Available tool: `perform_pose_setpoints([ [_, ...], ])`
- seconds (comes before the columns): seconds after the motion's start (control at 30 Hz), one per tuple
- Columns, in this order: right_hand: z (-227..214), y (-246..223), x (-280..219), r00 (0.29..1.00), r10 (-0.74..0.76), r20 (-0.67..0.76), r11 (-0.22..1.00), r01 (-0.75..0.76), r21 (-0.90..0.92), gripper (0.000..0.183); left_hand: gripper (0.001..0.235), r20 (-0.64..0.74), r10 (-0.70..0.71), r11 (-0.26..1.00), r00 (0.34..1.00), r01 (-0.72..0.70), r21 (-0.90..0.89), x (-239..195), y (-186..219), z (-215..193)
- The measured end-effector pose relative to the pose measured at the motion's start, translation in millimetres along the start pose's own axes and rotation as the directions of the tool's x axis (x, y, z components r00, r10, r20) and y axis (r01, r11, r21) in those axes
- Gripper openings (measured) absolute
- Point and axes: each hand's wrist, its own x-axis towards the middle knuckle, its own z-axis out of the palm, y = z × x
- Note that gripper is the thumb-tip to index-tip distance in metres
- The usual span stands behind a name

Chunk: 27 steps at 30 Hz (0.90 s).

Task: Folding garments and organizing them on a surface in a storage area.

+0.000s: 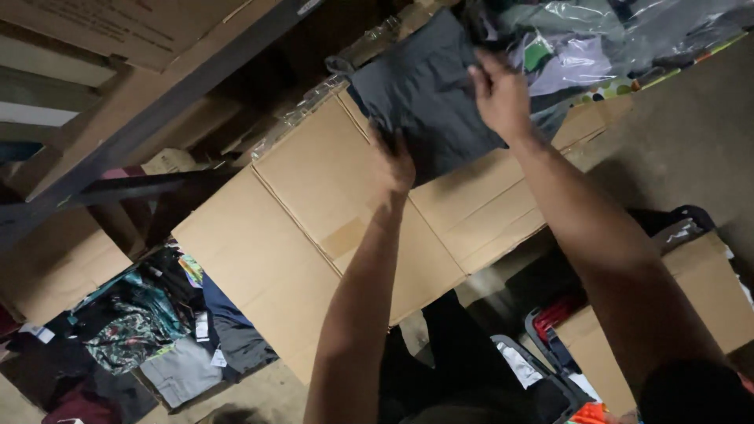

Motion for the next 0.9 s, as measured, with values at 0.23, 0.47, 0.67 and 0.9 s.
perform_pose_setpoints([
  [0.23, -21.7, -16.5, 4.1, 0.986, -0.167, -0.012, 0.985, 0.167, -0.038, 0.029, 0.060, -0.013, 0.047, 0.994, 0.999, -0.048, -0.097, 7.7, 48.5, -15.5],
  [0.47, -40.1, -99.1, -61.1, 0.990, -0.140, -0.014, 0.986, 0.138, -0.094, 0.051, 0.072, 0.159, -0.324, 0.936, 0.932, 0.340, -0.086, -20.4, 113.3, -86.1],
  [0.67, -35.7, -191.4, -173.4, 0.992, -0.067, 0.110, 0.990, 0.052, 0.132, 0.049, 0.055, 0.203, -0.477, 0.839, 0.855, 0.512, -0.183, -86.1, 174.9, -221.0],
  [0.9, 12.4, -288.3, -223.0, 0.917, -0.337, 0.212, 0.914, 0.264, 0.309, 0.047, 0.047, -0.008, -0.561, 0.822, 0.828, 0.555, -0.129, -140.8, 161.8, -363.5],
])
